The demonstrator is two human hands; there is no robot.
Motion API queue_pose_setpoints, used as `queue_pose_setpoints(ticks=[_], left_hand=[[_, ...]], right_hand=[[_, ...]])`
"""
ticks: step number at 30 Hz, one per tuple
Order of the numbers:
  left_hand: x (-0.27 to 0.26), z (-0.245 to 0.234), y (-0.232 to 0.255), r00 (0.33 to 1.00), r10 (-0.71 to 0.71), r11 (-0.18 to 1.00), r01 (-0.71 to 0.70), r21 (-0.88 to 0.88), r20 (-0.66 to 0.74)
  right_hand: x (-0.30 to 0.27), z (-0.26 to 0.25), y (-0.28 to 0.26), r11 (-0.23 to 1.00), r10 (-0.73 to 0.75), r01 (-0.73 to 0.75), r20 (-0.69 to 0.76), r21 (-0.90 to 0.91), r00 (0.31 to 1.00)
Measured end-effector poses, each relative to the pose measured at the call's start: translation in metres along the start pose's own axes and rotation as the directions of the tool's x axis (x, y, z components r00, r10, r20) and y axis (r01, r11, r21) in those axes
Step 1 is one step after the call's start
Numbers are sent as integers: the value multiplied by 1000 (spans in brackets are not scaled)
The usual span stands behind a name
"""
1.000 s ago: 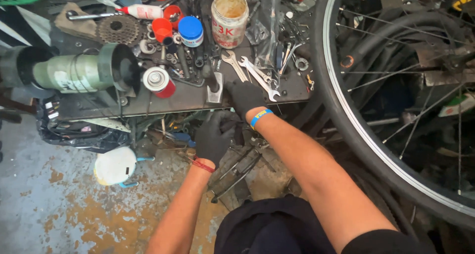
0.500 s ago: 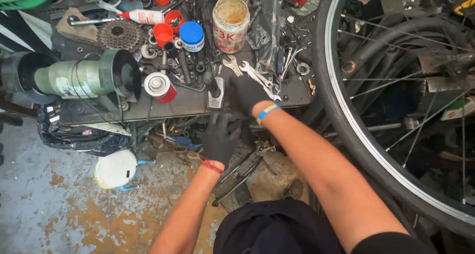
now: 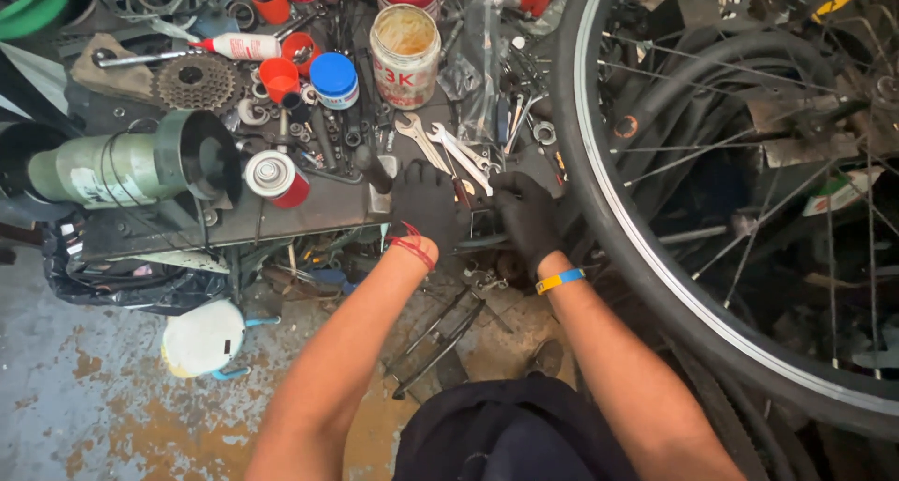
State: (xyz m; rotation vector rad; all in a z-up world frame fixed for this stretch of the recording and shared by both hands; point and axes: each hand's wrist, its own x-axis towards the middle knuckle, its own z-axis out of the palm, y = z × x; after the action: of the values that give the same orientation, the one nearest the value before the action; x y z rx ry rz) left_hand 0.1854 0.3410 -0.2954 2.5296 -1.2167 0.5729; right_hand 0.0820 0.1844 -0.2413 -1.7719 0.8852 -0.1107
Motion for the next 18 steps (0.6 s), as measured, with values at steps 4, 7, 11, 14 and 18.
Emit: queue_pose_setpoints(ticks=[4, 7, 11, 14, 18], left_hand=[[20, -41, 16, 999, -38, 999, 39, 18, -27], [18, -18, 34, 986, -167, 983, 164, 86, 26], [35, 0, 21, 782, -343, 890, 448, -85, 521], [28, 9, 21, 685, -433, 827, 560, -45, 586], [28, 25, 13, 621, -450, 778, 625, -59, 642]], right_hand=[[-3, -9, -5, 999, 6, -5, 9, -50, 1000], [-25, -11, -19, 999, 45, -45, 9, 10, 999], [-27, -6, -26, 994, 50, -51, 14, 94, 999], [-25, -11, -17, 992, 49, -45, -36, 119, 998], [-34, -15, -19, 987, 72, -67, -29, 145, 997]])
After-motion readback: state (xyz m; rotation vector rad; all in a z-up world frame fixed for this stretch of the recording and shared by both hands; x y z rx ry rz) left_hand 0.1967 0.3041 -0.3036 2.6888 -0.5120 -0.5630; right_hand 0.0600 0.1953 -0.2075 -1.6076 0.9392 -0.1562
